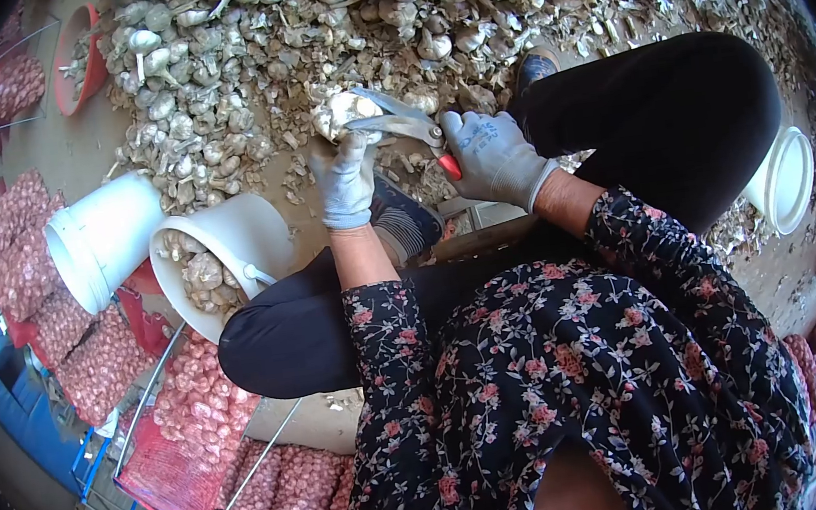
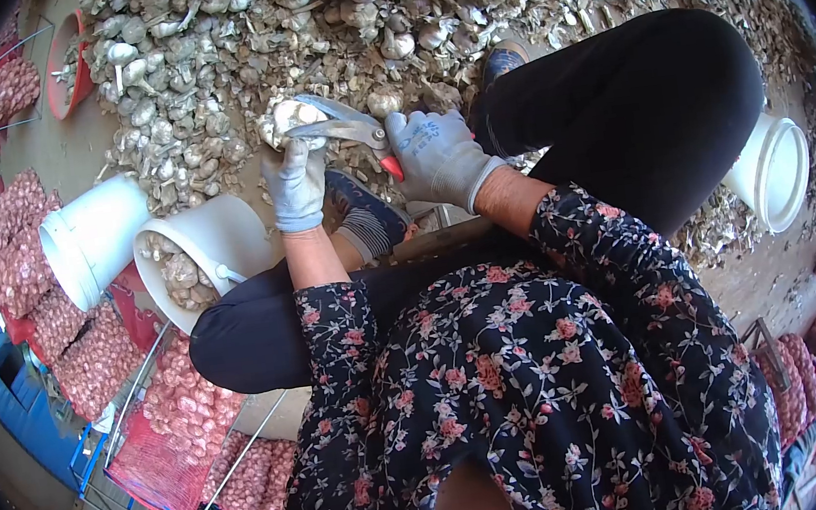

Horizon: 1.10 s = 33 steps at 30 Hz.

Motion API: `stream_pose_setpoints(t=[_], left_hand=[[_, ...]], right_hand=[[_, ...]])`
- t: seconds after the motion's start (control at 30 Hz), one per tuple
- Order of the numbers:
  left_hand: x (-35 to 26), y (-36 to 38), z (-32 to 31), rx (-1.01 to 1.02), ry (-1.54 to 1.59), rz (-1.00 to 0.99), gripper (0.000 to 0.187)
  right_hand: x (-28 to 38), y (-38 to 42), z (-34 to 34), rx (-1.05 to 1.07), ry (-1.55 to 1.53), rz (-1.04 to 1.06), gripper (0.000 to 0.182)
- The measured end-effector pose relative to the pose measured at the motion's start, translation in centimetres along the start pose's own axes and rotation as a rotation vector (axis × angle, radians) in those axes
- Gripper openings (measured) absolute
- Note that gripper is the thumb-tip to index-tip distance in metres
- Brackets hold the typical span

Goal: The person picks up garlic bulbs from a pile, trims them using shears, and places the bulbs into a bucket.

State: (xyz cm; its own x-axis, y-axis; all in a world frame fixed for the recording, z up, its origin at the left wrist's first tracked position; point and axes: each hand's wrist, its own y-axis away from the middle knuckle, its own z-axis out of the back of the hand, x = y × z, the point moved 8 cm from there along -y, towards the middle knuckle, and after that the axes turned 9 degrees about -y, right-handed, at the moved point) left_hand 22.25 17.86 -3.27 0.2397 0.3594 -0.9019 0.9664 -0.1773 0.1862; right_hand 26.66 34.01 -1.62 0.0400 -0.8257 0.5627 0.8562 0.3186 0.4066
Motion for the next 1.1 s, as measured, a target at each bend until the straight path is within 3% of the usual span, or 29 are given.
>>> stream_pose_setpoints(t=[0.27,0.47,0.53,0.57,0.6,0.67,0.73,0.8,0.83,0.93,0.97,1.0,1.07,1.1], left_hand=[[2.3,-0.3,1.7,-0.127,0.086,-0.037,0.057],[4.0,0.0,0.2,-0.051,0.220,0.184,0.048],[4.2,0.0,0.1,-0.034,0.189,0.221,0.043],[4.5,-0.4,0.9,-0.164,0.135,0.188,0.041],[4.7,-0.3,1.6,-0.295,0.080,0.157,0.040],[3.4,0.1,-2.0,-0.286,-0.053,0.231,0.038],[6.7,0.8,-0.5,-0.483,-0.118,0.366,0.034],[10.0,-0.2,1.6,-0.590,0.063,0.295,0.025],[5.7,0.7,0.4,-0.768,-0.102,0.230,0.018],[2.4,-0.6,0.6,-0.623,-0.243,-0.101,0.022],[-0.2,-0.6,0.9,-0.590,-0.537,-0.224,0.019],[-1.7,0.1,1.6,-0.637,-0.944,-0.149,0.016],[-1.5,0.4,4.5,-0.573,-0.758,-0.123,0.023],[0.7,0.0,5.0,-0.374,-0.373,-0.074,0.029]], right_hand=[[-1.2,-0.7,-2.2,-0.011,-0.173,-0.014,0.029],[-3.2,-1.5,-2.7,-0.015,-0.269,-0.143,0.038],[-3.7,-1.6,-2.7,-0.024,-0.601,-0.154,0.048],[-4.0,-2.2,-3.7,-0.033,-0.812,-0.180,0.051],[-4.1,-2.4,-4.1,-0.023,-0.807,-0.179,0.051],[-3.0,-2.7,-3.7,-0.002,-1.256,-0.144,0.045],[-2.0,-3.0,-3.2,0.002,-1.362,-0.082,0.035],[-1.1,-2.5,-3.3,0.085,-1.581,-0.188,0.032],[-1.5,-2.5,-4.0,0.162,-1.628,-0.218,0.031],[-0.7,-2.9,-4.2,0.216,-1.763,-0.239,0.028],[-0.4,-3.2,-4.3,0.198,-1.802,-0.197,0.028],[-0.1,-3.5,-4.1,0.179,-1.840,-0.156,0.028],[0.8,-3.8,-3.6,0.226,-1.898,-0.111,0.032],[0.8,-4.1,-4.0,0.272,-1.887,-0.125,0.034]])
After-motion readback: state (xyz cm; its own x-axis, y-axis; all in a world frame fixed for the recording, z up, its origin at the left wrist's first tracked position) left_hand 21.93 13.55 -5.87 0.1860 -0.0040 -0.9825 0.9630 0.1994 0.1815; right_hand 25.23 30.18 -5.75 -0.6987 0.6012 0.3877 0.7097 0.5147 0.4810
